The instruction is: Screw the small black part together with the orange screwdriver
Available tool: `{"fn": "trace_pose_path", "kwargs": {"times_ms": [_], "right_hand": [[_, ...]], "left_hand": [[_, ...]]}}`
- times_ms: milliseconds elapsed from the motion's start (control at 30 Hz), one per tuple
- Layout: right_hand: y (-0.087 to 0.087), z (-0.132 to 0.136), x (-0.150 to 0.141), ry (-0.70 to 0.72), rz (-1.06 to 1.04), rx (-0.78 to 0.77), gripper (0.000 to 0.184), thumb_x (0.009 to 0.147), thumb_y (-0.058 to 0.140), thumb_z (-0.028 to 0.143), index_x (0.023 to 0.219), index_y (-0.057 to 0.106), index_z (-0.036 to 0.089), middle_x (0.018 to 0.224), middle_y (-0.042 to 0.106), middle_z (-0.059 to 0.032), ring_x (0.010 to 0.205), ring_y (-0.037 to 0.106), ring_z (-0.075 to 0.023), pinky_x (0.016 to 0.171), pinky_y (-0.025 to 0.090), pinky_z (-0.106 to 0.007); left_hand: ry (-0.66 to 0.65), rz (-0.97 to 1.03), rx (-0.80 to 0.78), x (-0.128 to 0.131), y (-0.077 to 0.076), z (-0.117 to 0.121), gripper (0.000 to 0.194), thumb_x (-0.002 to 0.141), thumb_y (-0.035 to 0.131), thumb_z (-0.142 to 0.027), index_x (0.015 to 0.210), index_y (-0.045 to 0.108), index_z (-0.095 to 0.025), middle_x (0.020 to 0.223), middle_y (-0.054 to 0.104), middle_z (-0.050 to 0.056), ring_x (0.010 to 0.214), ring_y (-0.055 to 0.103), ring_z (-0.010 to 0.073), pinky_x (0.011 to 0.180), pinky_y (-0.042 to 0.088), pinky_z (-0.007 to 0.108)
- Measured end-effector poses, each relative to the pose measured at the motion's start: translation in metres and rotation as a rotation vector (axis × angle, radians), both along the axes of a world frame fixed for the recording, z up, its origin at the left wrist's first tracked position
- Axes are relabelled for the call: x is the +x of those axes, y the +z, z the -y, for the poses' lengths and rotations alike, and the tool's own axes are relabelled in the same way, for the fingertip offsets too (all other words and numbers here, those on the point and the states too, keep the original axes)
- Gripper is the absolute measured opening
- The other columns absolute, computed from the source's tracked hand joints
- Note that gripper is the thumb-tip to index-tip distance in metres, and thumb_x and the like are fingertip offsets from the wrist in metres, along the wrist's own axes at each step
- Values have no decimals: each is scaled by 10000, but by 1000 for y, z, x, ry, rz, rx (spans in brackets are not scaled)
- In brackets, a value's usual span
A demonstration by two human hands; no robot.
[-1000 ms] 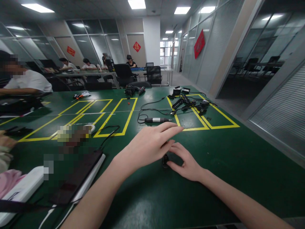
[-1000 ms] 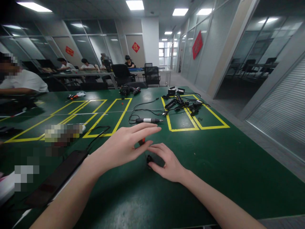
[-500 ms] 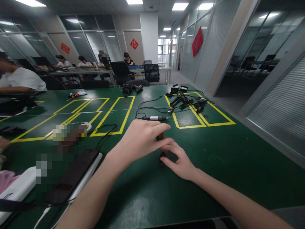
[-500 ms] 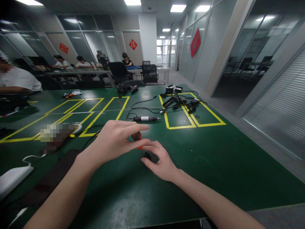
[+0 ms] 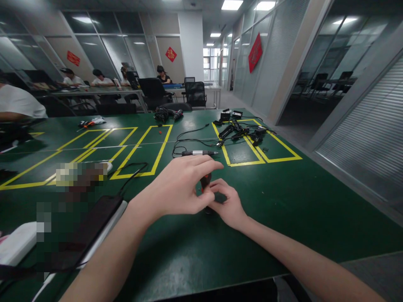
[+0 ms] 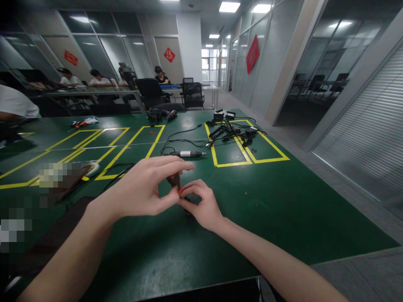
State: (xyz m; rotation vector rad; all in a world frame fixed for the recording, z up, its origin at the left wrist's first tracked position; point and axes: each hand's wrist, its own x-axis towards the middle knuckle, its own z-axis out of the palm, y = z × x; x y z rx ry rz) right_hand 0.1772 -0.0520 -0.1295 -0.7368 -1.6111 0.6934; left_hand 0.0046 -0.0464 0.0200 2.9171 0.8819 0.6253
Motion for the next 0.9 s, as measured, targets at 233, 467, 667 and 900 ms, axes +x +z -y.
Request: {"fn": "trace_pose_path", "kwargs": {"times_ms": [233,467,667,900], "right_hand": [[2,1,-1,38,-15,40,86,886,788,204,838,722,231,975,732,-37,942,673,-210,876,537,-367],[5,4,1,71,52,43,85,963,673,167,937,728,226,1021,717,-64,981,659,-220,890,540,-385],[2,1,1,68,49,44,132,904,748,183,1020,709,230,1055,712,-57,1005,660,-229,905,531,-383],[2,-3,-2,21,2,44,150,848,778,107,879,697,230,996,719,-19,955,660,-202,879,526,-344]], "left_hand": [[10,5,15,-2,0,-1,476,810,612,-212,1282,661,-163,1063,701,62,969,678,231,824,514,331],[14,5,19,-1,-1,-1,473,802,612,-200,1270,671,-173,1044,705,51,954,684,226,818,518,331],[8,7,3,-1,-3,-1,469,810,605,-205,1273,668,-169,1041,708,46,908,683,208,787,514,307],[1,8,9,0,-3,-2,477,813,612,-212,1286,663,-179,1079,722,60,928,695,217,779,516,297]]}}
